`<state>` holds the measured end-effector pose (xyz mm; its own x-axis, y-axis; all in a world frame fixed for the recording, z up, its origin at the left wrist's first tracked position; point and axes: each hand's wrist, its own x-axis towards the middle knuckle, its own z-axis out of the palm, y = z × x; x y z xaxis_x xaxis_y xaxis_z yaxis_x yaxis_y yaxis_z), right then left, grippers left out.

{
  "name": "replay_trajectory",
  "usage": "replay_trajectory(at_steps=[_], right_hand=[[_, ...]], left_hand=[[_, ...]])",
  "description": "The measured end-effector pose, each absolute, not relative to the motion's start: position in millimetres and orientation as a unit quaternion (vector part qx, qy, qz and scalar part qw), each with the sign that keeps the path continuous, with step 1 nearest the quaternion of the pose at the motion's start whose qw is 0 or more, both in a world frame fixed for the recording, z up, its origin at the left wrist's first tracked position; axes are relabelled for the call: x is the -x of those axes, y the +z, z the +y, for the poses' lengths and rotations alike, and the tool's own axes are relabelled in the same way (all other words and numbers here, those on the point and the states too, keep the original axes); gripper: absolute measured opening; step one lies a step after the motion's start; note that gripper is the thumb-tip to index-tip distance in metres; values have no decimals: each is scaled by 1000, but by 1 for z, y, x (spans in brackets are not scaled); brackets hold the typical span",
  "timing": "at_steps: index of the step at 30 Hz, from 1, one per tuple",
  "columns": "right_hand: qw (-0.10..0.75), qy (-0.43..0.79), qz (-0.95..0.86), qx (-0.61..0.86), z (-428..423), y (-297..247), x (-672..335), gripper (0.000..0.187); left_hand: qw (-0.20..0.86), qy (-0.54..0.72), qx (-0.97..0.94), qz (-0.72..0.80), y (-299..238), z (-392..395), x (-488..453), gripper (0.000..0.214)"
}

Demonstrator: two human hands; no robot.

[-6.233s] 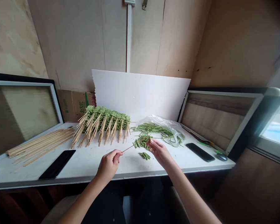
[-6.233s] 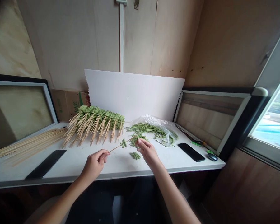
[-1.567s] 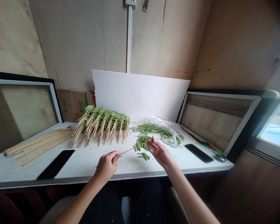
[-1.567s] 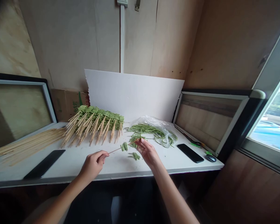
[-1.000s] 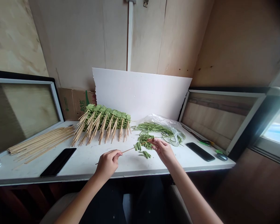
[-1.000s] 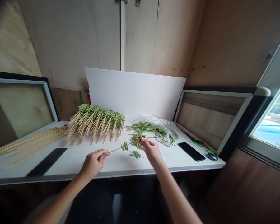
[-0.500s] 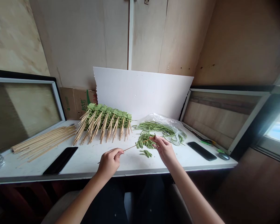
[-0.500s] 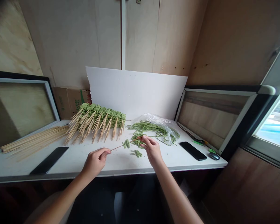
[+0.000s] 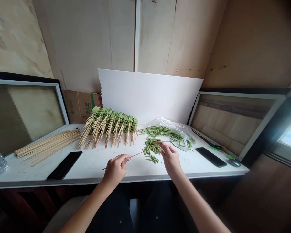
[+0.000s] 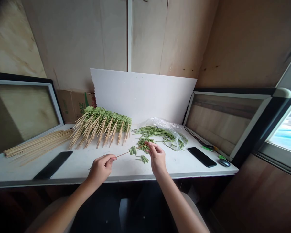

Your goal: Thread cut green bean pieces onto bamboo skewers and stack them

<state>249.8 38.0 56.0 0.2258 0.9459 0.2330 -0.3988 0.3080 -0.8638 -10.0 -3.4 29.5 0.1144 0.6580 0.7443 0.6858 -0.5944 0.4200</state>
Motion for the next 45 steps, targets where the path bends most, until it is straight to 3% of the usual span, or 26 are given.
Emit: replay_trajectory(at_steps=[45], right_hand=[[651,533,-446,306,14,60,-226,26]], left_hand=[[81,-513,749,-411,37,-8,13,29]])
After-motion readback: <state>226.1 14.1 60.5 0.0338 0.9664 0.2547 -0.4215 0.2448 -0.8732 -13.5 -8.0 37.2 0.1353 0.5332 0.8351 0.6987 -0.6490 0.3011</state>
